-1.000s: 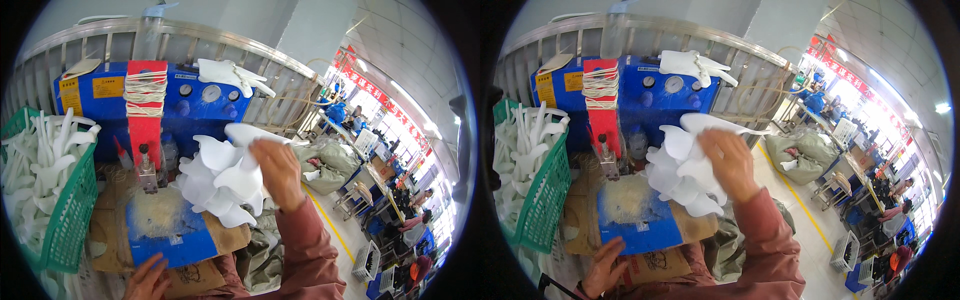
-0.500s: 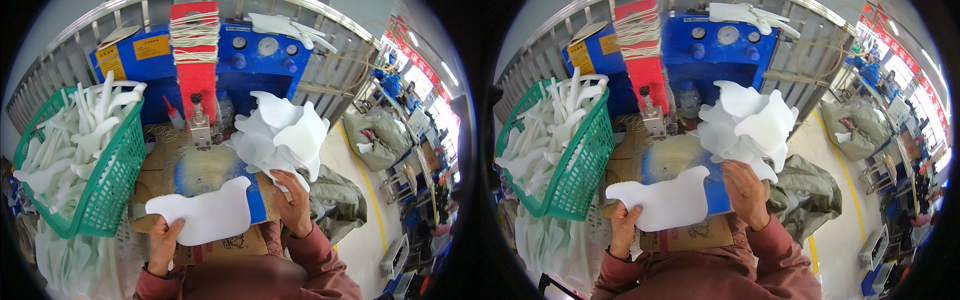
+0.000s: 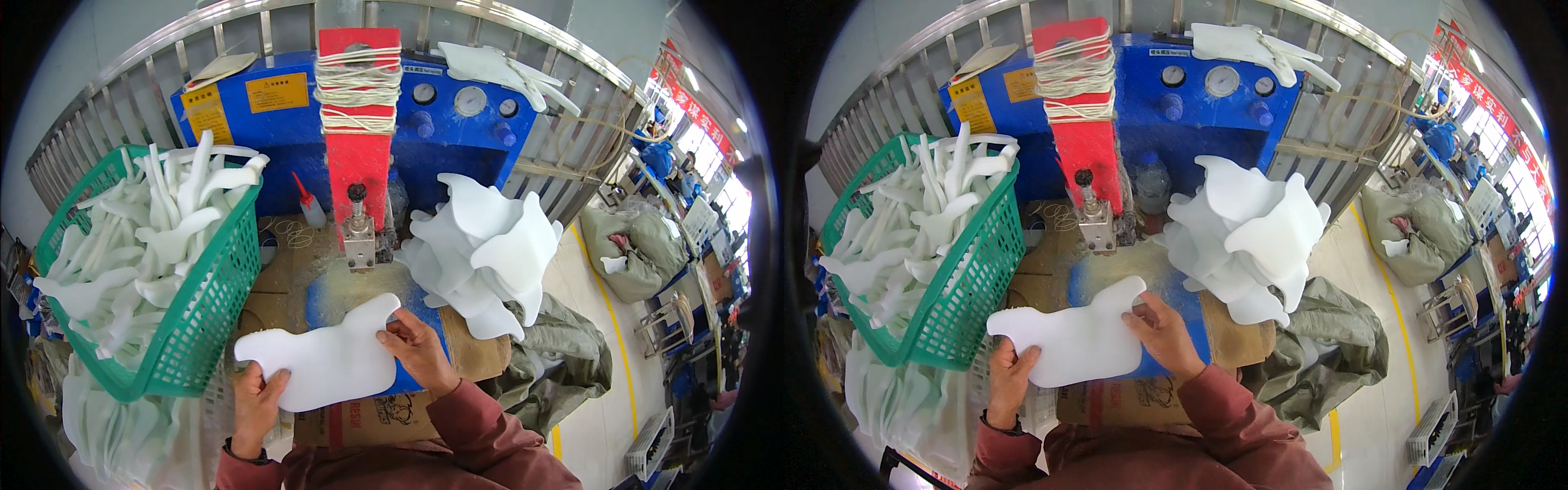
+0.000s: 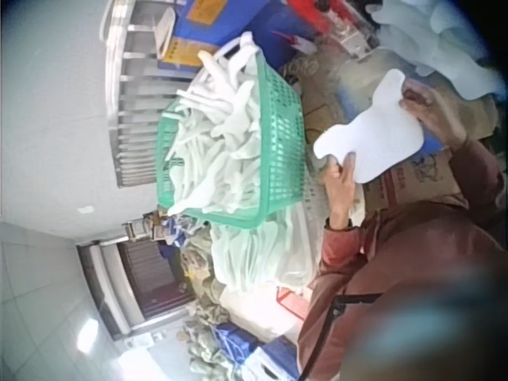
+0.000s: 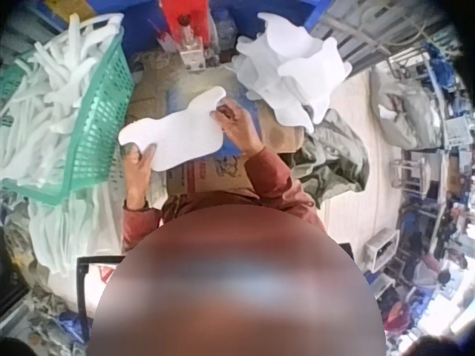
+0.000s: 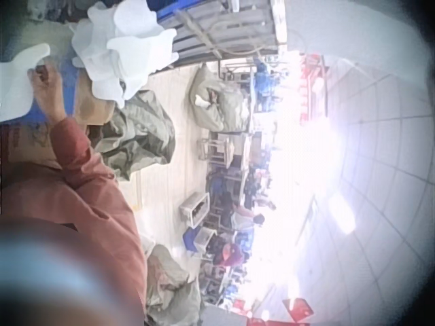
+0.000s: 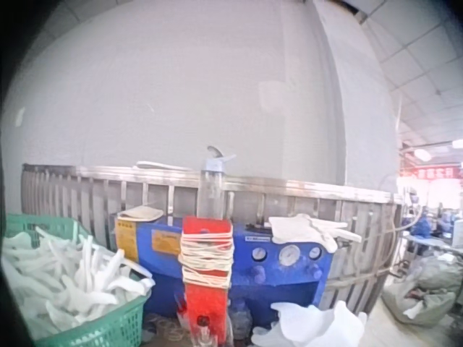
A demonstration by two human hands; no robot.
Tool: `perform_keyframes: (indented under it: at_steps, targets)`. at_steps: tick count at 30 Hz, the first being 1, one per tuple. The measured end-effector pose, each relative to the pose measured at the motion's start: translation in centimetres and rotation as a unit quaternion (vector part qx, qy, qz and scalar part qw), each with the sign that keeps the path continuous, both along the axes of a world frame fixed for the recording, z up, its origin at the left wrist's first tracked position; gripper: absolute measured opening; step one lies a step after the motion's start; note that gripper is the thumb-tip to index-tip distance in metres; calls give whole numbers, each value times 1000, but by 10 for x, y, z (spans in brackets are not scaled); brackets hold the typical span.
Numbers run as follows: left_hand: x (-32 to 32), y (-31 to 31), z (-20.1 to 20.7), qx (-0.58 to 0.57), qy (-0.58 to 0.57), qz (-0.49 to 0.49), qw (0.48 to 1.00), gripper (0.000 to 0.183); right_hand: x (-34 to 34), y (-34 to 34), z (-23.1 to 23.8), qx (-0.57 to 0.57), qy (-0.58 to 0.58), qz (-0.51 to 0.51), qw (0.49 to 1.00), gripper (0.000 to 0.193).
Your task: The person repeatedly picks white foam pieces from a green basket, places them under a press-like machine, and trims their edges. Trimmed pieces are set aside on the work surface. The person also retrieves additional foam pieces from a large sack and continues the trimming cycle.
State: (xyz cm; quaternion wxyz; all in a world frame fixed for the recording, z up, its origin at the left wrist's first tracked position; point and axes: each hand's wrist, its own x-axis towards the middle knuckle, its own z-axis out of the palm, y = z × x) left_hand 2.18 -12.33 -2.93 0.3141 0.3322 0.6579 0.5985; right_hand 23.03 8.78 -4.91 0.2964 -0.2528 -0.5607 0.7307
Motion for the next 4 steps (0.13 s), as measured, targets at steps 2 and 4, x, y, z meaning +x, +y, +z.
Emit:
perform_keyframes:
  at_steps: [2,4]
  targets:
    - [-8,-1,7,-27,54,-12,998,34,-11,0,8,18,11,0,1000,41]
    - [-7,-1,13,-1,35,25,999,40,-17,2,17,29,-11,-1,1000,38]
